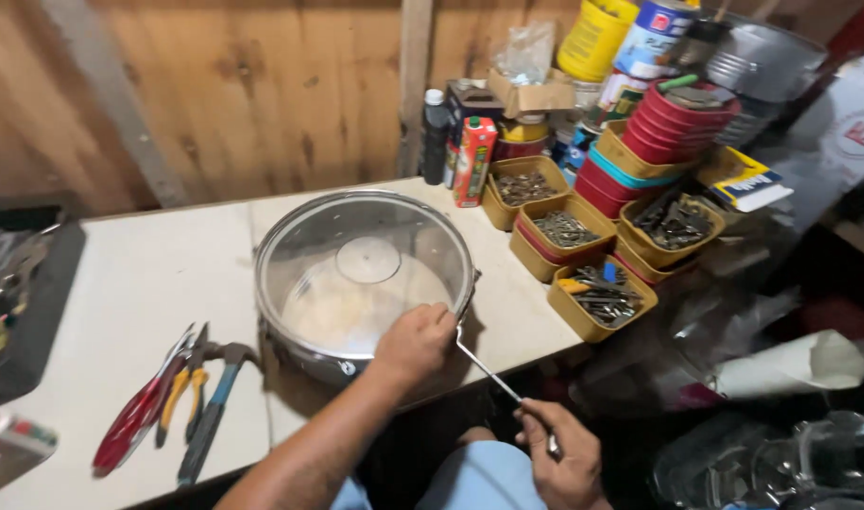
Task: Repairing a snare drum by adjusting the tension rods with a drum key
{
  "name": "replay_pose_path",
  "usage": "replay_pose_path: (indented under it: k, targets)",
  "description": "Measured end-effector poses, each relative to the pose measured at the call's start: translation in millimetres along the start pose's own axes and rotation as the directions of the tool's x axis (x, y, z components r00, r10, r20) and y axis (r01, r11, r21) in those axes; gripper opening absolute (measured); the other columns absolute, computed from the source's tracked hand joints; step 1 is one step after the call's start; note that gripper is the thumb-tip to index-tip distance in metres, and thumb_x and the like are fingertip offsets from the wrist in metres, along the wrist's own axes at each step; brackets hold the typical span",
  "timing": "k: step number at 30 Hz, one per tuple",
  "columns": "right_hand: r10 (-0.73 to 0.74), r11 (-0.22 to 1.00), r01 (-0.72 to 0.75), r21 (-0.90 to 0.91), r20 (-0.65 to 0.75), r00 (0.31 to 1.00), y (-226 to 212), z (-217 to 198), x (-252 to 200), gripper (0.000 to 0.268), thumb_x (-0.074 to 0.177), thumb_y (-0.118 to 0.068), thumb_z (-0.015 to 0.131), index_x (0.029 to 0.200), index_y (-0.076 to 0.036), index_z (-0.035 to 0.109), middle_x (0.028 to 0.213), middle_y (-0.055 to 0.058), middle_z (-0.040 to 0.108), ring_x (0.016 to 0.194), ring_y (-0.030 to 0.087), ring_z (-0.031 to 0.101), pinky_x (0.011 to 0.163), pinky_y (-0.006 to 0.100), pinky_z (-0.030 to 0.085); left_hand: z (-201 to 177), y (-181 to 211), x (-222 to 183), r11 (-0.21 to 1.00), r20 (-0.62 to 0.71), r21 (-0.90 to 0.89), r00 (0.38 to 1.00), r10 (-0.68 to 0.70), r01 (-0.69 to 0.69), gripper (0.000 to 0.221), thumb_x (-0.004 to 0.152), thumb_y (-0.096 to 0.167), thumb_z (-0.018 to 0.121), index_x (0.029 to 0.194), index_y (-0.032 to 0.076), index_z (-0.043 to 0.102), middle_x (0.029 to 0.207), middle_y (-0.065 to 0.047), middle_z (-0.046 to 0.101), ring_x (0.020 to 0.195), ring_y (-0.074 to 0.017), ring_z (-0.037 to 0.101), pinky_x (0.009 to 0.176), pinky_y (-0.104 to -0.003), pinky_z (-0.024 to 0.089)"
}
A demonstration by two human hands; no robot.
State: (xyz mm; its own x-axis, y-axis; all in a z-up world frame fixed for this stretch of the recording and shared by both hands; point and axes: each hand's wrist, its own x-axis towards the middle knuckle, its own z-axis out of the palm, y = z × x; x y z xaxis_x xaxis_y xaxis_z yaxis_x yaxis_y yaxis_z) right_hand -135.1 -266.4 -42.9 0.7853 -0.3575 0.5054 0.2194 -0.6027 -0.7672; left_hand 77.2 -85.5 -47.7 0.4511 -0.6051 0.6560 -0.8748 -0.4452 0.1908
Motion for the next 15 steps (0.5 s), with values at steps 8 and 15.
replay_pose_path:
  k: [8,15]
  targets:
    - [-0.258,0.924,0.297,0.240,-0.179,0.949,-24.2,53.7,-18.1,0.015,0.095,-0.006,0.061,0.103,-0.004,0.074,0.090,0.012,0.076,0.057,0.011,0.072,0.055,0.015,0.061,-62.3,12.7,-26.2,0.982,-0.162,-0.007,0.969,-0.185,0.186,0.016,0.080,0.017,0.076,0.079,0.009,0.062,0.077,-0.011,0.056,0.072,-0.0344,0.055,0.068,-0.046,0.047]
    - [-0.275,0.895,0.362,0.262,-0.315,0.908,-42.8,66.7,-22.6,0.021,0.101,-0.021,0.057,0.111,-0.006,0.069,0.094,0.014,0.074,0.053,0.011,0.065,0.054,0.017,0.056,-104.0,41.8,-41.2,0.802,-0.311,-0.383,0.753,-0.579,0.459,0.011,0.087,0.022,0.073,0.086,0.011,0.072,0.081,-0.005,0.069,0.079,-0.0240,0.067,0.074,-0.036,0.050]
